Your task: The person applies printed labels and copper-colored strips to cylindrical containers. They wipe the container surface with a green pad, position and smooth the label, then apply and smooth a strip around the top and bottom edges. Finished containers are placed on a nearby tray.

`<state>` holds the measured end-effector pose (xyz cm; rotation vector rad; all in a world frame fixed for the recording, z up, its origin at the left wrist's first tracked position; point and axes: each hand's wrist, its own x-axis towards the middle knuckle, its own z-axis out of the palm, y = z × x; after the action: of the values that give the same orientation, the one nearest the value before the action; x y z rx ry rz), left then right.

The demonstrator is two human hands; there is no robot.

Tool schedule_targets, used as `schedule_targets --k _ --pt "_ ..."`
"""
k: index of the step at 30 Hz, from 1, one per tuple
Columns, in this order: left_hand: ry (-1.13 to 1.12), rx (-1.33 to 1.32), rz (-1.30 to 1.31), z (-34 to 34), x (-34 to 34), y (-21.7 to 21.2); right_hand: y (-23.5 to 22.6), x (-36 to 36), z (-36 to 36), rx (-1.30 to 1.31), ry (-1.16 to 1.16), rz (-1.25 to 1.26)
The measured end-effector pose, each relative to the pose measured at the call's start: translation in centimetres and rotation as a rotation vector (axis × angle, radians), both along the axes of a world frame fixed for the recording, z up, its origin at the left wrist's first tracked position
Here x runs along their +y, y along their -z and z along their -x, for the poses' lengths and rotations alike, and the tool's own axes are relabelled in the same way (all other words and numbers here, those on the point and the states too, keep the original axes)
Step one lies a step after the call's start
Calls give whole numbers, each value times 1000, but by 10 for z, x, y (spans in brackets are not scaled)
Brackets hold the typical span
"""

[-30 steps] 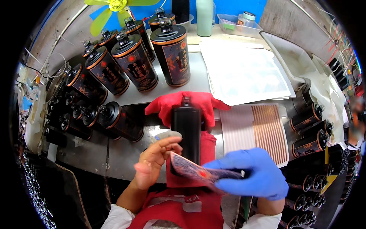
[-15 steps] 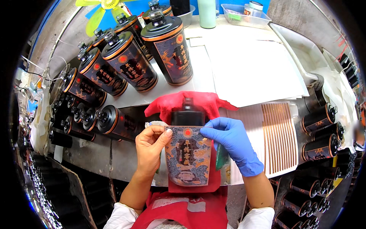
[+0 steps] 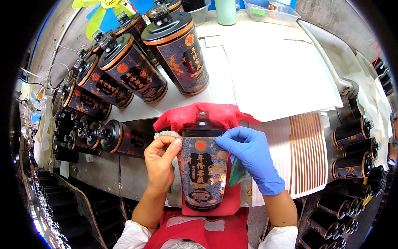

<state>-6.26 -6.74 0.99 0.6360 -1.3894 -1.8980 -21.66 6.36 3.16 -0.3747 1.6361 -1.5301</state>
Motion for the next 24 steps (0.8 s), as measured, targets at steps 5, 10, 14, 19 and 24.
schedule_targets --k 5,10,14,19,24 --pt "20 6 -27 2 -1 3 9 -1 1 -15 38 3" --pt "-103 -61 5 -4 -3 17 28 12 -1 86 230 57" --pt "18 -89 448 -26 5 22 24 39 -23 130 237 -11" --pt "330 -170 765 -38 10 20 21 61 -57 443 -53 36" --pt "461 -96 464 -35 24 34 22 53 -64 723 -307 -84"
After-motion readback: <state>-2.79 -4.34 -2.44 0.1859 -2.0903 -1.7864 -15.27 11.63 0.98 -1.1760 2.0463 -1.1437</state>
